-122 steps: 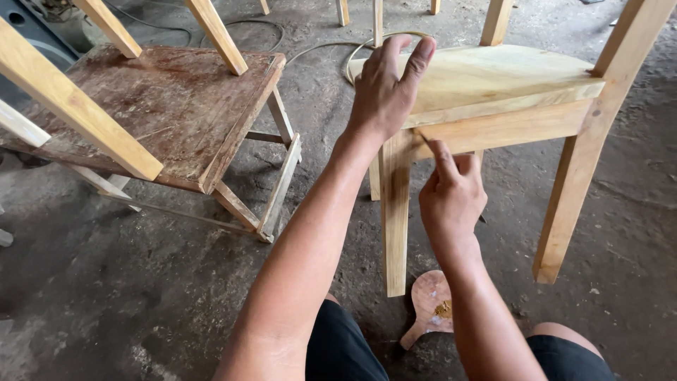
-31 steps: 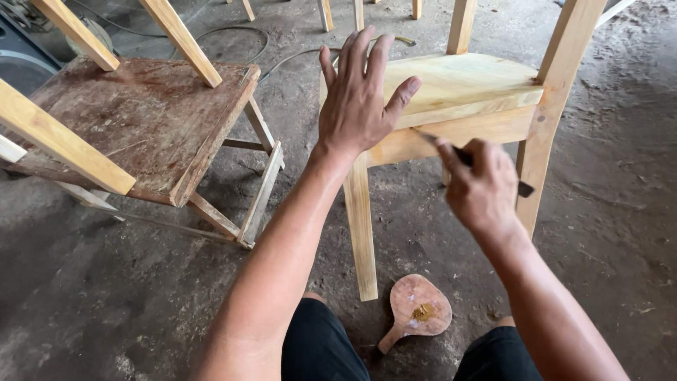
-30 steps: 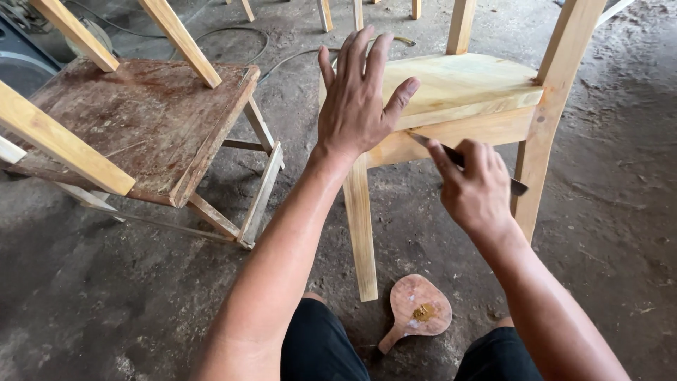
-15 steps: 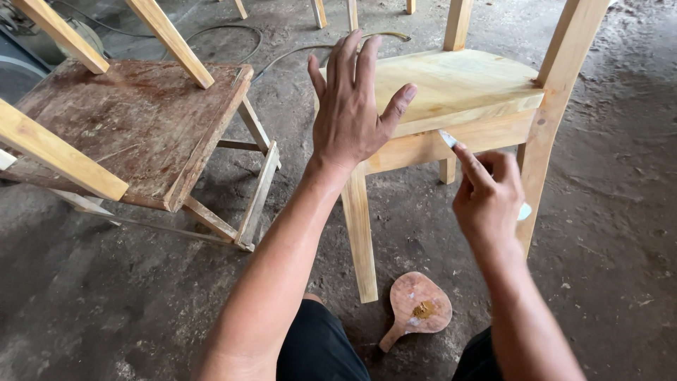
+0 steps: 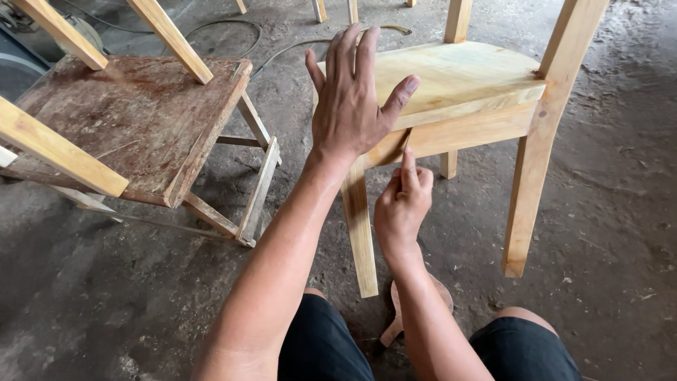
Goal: The person applies filler to joints and edges of a wooden chair using a small blade tool from a wooden paddle, then scoops paste from cans onto the paddle and mixes them together with the tool.
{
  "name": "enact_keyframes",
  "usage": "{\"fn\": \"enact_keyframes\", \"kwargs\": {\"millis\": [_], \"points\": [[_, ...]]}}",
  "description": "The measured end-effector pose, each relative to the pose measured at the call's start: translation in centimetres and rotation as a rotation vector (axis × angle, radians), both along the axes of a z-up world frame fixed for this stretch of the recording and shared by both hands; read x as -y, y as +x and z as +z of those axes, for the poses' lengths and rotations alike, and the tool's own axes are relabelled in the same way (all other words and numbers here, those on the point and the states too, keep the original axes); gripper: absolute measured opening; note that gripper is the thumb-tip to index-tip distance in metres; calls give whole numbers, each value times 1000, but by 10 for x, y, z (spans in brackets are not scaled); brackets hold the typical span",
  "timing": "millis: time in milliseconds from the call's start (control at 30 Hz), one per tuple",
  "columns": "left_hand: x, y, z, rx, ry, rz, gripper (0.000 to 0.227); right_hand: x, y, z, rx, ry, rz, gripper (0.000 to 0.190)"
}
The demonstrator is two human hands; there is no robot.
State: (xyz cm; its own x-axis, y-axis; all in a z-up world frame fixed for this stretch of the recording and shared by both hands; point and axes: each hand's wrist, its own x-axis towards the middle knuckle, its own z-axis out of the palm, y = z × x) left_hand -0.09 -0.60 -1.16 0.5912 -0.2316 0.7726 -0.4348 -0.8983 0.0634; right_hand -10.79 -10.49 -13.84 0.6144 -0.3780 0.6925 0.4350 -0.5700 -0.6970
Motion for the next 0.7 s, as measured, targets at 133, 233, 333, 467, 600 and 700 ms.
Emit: {"fn": "enact_keyframes", "kwargs": {"millis": [133, 233, 333, 467, 600, 700], "points": [[-1, 7, 1, -12, 11, 13, 89, 4, -1, 6, -53, -76, 12, 47], [-2, 12, 4, -24, -4, 2, 89, 29, 1, 12, -102, -36, 88, 39], [-2, 11, 5, -55, 11, 12, 88, 49, 1, 19, -225, 63, -15, 39], [-2, 10, 4, -31, 14, 24, 88, 26, 7, 17, -154, -115, -37, 46], [-2, 13, 1, -27, 17, 32, 88, 16, -5, 15, -185, -173, -4, 46], [-1, 14, 1, -23, 32, 26, 89, 27, -8, 16, -218, -169, 35, 43]]}}
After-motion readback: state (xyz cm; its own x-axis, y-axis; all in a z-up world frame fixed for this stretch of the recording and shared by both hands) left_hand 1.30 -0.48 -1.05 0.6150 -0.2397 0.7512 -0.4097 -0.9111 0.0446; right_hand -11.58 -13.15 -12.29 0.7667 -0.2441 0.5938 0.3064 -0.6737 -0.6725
